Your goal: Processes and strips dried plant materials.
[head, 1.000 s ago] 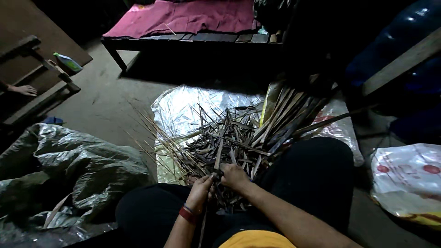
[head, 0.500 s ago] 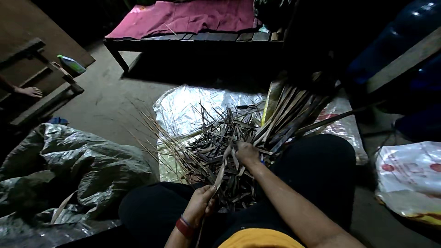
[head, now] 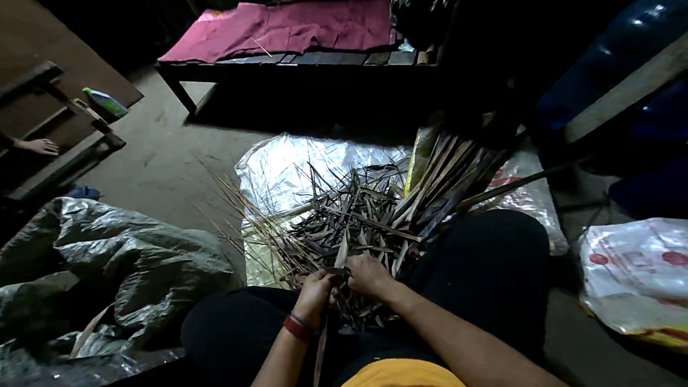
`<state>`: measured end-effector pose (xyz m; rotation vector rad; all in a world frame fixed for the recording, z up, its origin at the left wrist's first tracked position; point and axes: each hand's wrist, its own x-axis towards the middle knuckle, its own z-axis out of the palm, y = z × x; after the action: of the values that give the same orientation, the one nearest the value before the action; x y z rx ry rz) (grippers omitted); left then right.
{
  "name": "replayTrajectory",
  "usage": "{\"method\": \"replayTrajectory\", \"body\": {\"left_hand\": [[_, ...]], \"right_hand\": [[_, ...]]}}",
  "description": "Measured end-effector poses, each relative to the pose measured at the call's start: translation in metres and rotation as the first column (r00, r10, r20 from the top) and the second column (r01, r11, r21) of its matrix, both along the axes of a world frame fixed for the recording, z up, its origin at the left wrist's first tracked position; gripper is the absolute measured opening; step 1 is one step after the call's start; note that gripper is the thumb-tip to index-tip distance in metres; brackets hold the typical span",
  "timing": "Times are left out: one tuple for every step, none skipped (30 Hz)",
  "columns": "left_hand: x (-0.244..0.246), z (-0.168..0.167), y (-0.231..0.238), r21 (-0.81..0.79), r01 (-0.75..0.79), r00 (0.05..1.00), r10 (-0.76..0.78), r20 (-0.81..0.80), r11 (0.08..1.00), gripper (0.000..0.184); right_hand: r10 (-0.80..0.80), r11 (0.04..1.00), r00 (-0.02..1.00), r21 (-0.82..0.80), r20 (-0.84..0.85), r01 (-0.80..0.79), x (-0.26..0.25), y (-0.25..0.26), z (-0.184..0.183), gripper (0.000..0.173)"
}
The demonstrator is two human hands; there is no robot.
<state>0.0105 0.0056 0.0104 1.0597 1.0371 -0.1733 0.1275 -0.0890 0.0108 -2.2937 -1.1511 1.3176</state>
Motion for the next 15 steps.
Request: {"method": "replayTrajectory", "body": {"left_hand": [[-0.001, 0.001, -0.001, -0.027, -0.002, 1.0, 0.002, 0.009, 1.0, 0.018], [-0.003, 0.002, -0.001, -0.054, 0.008, 1.0, -0.006, 0.024, 0.998, 0.019], [-0.005, 0.003, -0.002, -0.072, 0.016, 0.999, -0.014, 0.037, 0.997, 0.018], [-0.007, 0.002, -0.003, -0.077, 0.028, 0.999, -0.025, 0.039, 0.997, 0.018], [-0.009, 0.002, -0.005, -0.075, 0.032, 0.999, -0.029, 0.043, 0.997, 0.019], [-0.011, 0.001, -0.006, -0.073, 0.026, 0.998, -0.023, 0.051, 0.997, 0.019], [-0.011, 0.002, -0.007, -0.072, 0.021, 0.998, -0.017, 0.057, 0.997, 0.02], [-0.01, 0.004, -0.007, -0.073, 0.016, 0.998, -0.012, 0.065, 0.997, 0.02], [-0.009, 0.006, -0.007, -0.071, 0.015, 0.998, -0.01, 0.069, 0.997, 0.02], [-0.008, 0.009, -0.007, -0.071, 0.018, 0.997, -0.013, 0.071, 0.997, 0.02], [-0.009, 0.011, -0.007, -0.066, 0.03, 0.997, -0.026, 0.069, 0.997, 0.019], [-0.01, 0.012, -0.008, -0.057, 0.043, 0.997, -0.039, 0.064, 0.997, 0.019], [-0.011, 0.012, -0.008, -0.047, 0.053, 0.997, -0.051, 0.055, 0.997, 0.018], [-0.013, 0.011, -0.008, -0.038, 0.06, 0.997, -0.058, 0.047, 0.997, 0.017], [-0.014, 0.01, -0.008, -0.026, 0.06, 0.998, -0.059, 0.036, 0.998, 0.017]], "right_hand": [[0.009, 1.0, 0.999, -0.023, 0.035, -0.008, 0.001, 0.001, 0.002, 0.031], [0.004, 0.999, 0.998, -0.043, 0.061, -0.002, 0.003, 0.001, 0.001, 0.032], [-0.004, 0.998, 0.996, -0.066, 0.088, 0.01, 0.006, 0.001, 0.0, 0.033], [-0.011, 0.995, 0.993, -0.094, 0.116, 0.022, 0.01, 0.002, -0.002, 0.035], [-0.022, 0.996, 0.986, -0.085, 0.164, 0.036, 0.011, 0.001, -0.005, 0.035], [-0.048, 0.997, 0.974, -0.04, 0.22, 0.058, 0.01, 0.001, -0.008, 0.034], [-0.086, 0.996, 0.96, 0.012, 0.268, 0.086, 0.009, 0.002, -0.011, 0.033], [-0.14, 0.99, 0.942, 0.074, 0.307, 0.123, 0.009, 0.003, -0.013, 0.031], [-0.195, 0.979, 0.922, 0.123, 0.335, 0.163, 0.012, 0.004, -0.017, 0.032], [-0.244, 0.969, 0.909, 0.123, 0.338, 0.215, 0.017, 0.005, -0.018, 0.034], [-0.294, 0.956, 0.896, 0.084, 0.333, 0.283, 0.027, 0.007, -0.018, 0.036], [-0.356, 0.929, 0.883, 0.019, 0.305, 0.369, 0.039, 0.007, -0.016, 0.037], [-0.439, 0.884, 0.856, -0.038, 0.273, 0.466, 0.053, 0.006, -0.016, 0.039], [-0.528, 0.828, 0.813, -0.062, 0.246, 0.557, 0.066, 0.002, -0.018, 0.041], [-0.602, 0.777, 0.77, -0.066, 0.21, 0.626, 0.076, -0.004, -0.021, 0.041]]}}
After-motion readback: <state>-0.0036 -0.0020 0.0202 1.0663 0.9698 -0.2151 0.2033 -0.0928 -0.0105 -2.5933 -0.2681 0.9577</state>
